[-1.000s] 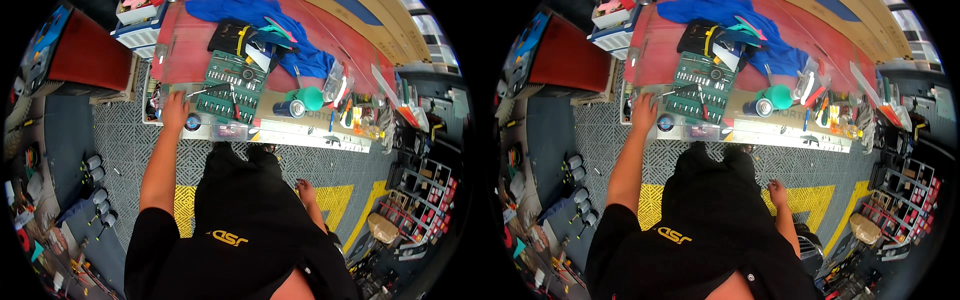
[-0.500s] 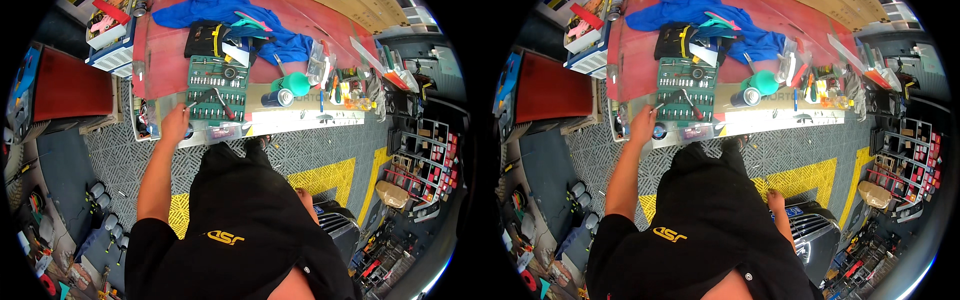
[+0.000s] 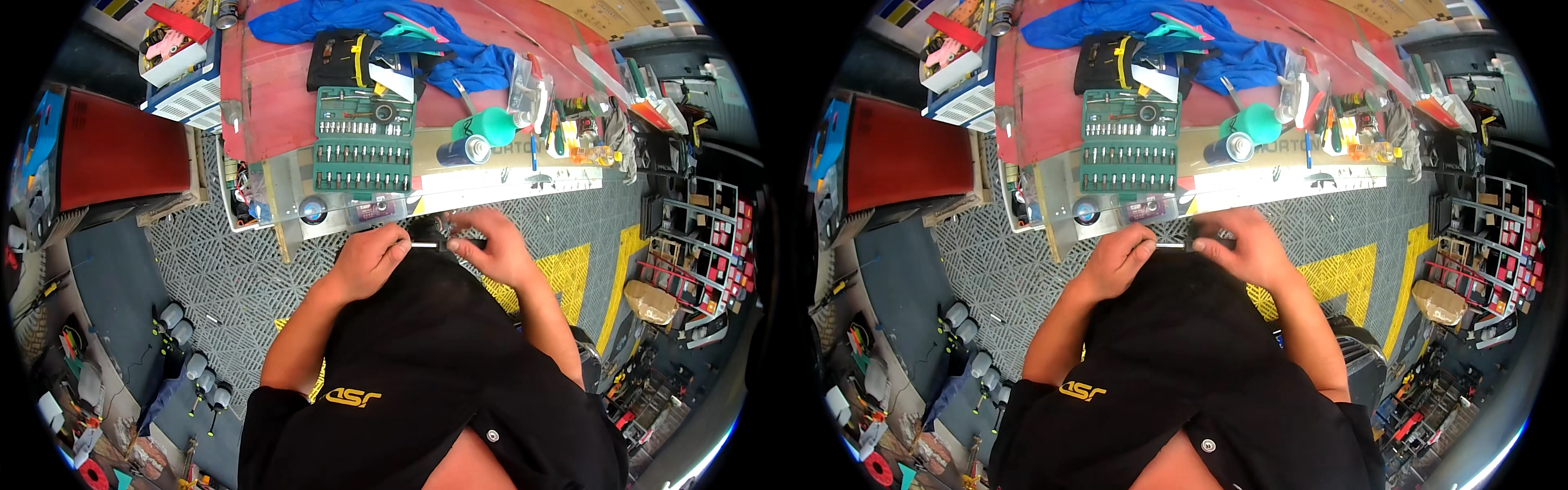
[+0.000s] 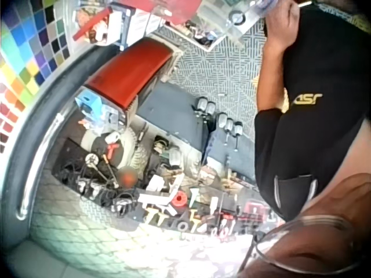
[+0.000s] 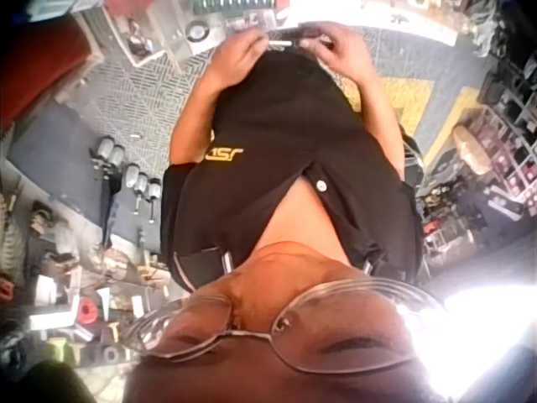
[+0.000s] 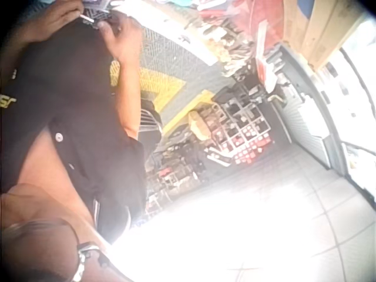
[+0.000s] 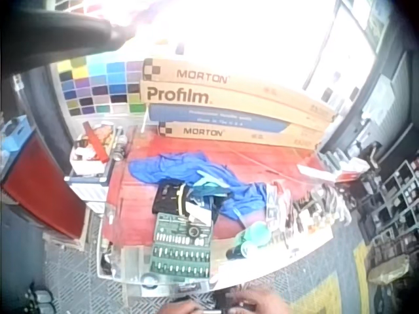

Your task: The person unscrews and removes components from a car trunk latch assembly using a socket wrench and a screwdriver.

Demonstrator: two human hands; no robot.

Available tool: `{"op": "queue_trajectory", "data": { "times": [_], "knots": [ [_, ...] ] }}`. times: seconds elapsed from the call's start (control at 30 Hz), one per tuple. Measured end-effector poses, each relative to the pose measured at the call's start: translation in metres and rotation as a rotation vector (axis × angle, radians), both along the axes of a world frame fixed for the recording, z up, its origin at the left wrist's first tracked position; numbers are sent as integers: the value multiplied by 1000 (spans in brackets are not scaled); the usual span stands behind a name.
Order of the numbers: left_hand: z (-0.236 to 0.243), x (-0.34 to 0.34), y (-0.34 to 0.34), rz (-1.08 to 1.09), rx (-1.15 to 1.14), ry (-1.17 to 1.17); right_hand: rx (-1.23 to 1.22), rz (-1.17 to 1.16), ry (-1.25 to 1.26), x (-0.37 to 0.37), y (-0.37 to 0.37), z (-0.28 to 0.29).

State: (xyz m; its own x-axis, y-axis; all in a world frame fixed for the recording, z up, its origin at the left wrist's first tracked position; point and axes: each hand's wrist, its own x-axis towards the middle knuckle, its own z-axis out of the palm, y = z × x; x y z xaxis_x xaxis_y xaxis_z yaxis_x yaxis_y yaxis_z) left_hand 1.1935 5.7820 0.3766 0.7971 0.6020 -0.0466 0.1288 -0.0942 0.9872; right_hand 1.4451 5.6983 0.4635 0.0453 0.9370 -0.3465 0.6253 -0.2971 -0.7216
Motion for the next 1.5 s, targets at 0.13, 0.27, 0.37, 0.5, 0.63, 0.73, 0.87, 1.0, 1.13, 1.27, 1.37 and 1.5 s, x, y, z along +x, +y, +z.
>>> {"op": "queue_trajectory", "data": {
  "times": [0.13,0.27,0.37,0.5,0.63,0.73,0.87,1.0,1.13,1.27,1.37,1.5],
  "knots": [
    [-15,7,14,118,-302,-47,-103,-40,181,-9,-17,-12],
    [-77,11,48,368,47,259,-60,-277,120,-8,-34,-27],
    [-115,13,87,426,179,504,-59,-429,8,-2,-38,-29],
    [-149,24,145,384,406,615,-82,-504,-86,2,-52,-42],
    [-149,52,181,225,553,666,-131,-551,-72,-4,-56,-46],
    [-162,59,193,122,574,731,-167,-557,-47,-5,-53,-46],
    [-163,66,197,82,503,794,-182,-542,-63,-5,-43,-49],
    [-168,62,197,119,574,691,-183,-475,-74,-5,-24,-58],
    [-180,49,190,296,581,496,-86,-357,-121,-10,10,-79],
    [-158,31,167,614,311,442,7,-249,-171,-22,47,-117],
    [-176,-13,131,928,75,234,55,-130,-213,-40,93,-130],
    [-205,-88,50,886,32,367,399,255,-530,-46,125,-181]
  ]
}}
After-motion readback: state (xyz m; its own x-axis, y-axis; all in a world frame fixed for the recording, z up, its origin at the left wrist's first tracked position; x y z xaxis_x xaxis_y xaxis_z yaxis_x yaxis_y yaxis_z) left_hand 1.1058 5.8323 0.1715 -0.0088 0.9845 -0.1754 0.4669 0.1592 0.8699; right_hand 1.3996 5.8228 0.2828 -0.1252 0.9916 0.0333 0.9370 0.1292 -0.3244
